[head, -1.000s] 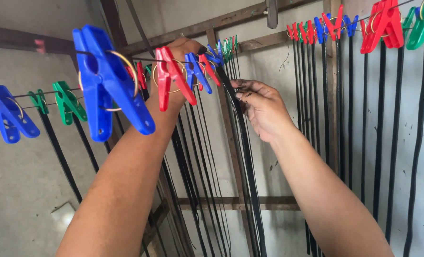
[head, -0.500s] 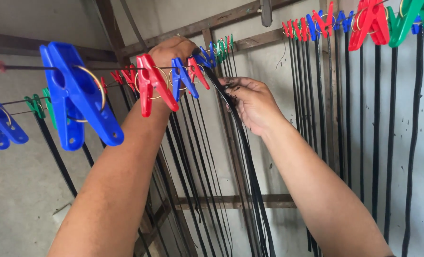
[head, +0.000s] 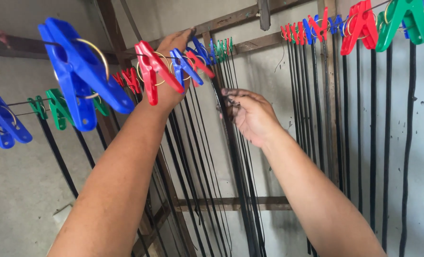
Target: Applying edge paint to long leather straps using a manual applicator and hanging them to dry with clothespins.
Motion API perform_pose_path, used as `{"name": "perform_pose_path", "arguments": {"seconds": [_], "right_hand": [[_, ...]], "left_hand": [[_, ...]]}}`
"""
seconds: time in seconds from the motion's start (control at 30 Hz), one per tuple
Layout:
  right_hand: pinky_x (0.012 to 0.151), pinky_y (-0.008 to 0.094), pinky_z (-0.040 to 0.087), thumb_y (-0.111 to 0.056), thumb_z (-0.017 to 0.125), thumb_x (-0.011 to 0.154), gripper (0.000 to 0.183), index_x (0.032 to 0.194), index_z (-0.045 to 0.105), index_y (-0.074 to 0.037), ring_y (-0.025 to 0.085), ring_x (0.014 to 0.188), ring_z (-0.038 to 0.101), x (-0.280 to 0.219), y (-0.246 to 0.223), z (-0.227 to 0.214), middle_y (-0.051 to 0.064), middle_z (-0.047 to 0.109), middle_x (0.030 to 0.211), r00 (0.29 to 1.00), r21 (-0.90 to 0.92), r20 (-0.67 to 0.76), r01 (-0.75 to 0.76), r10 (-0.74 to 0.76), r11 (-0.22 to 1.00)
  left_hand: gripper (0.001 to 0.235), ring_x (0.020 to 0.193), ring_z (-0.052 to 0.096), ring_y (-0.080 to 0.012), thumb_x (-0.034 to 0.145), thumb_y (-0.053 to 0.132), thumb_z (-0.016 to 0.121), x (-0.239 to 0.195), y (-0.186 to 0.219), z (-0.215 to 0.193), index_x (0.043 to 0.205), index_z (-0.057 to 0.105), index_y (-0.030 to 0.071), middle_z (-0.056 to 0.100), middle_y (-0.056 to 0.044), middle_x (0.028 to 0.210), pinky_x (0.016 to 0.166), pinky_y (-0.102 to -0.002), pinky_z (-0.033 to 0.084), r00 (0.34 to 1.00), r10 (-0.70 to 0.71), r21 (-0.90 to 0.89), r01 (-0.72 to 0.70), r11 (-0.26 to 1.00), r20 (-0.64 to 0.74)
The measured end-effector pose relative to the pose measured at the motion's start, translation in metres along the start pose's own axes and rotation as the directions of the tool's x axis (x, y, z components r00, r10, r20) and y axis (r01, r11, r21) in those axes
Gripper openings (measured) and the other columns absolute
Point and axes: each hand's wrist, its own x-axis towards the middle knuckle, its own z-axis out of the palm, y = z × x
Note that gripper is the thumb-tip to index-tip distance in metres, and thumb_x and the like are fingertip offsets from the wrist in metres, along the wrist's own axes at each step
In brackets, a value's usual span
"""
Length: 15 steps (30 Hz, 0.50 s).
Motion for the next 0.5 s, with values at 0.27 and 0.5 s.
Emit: {"name": "perform_pose_path", "arguments": {"seconds": [0.27, 0.5], "right_hand": [[0.086, 0.043, 0.057, -0.013, 0.044, 0.104, 0.033, 0.122, 0.066, 0.003, 0.032, 0.090, 0.070, -0.049, 0.028, -0.018, 0.019, 0.072, 0.100, 0.994, -0.133, 0.057, -0.085, 0.093, 0.987], [0.097, 0.045, 0.056, -0.023, 0.042, 0.105, 0.036, 0.121, 0.066, -0.001, 0.027, 0.101, 0.071, -0.094, 0.070, -0.040, 0.016, 0.077, 0.106, 0.990, -0.246, 0.118, -0.049, 0.080, 0.968]], "left_hand": [[0.037, 0.066, 0.046, -0.0065, 0.106, 0.037, 0.058, -0.001, -0.013, 0.019, 0.075, 0.047, 0.019, 0.046, 0.007, 0.070, 0.060, -0.024, 0.040, 0.913, -0.399, -0.528, 0.379, 0.760, 0.083], [0.015, 0.077, 0.067, -0.0134, 0.093, 0.006, 0.074, -0.003, -0.032, 0.032, 0.104, 0.064, 0.002, 0.067, -0.007, 0.087, 0.071, -0.023, 0.057, 0.830, -0.556, -0.860, 0.309, 0.405, 0.036]]}}
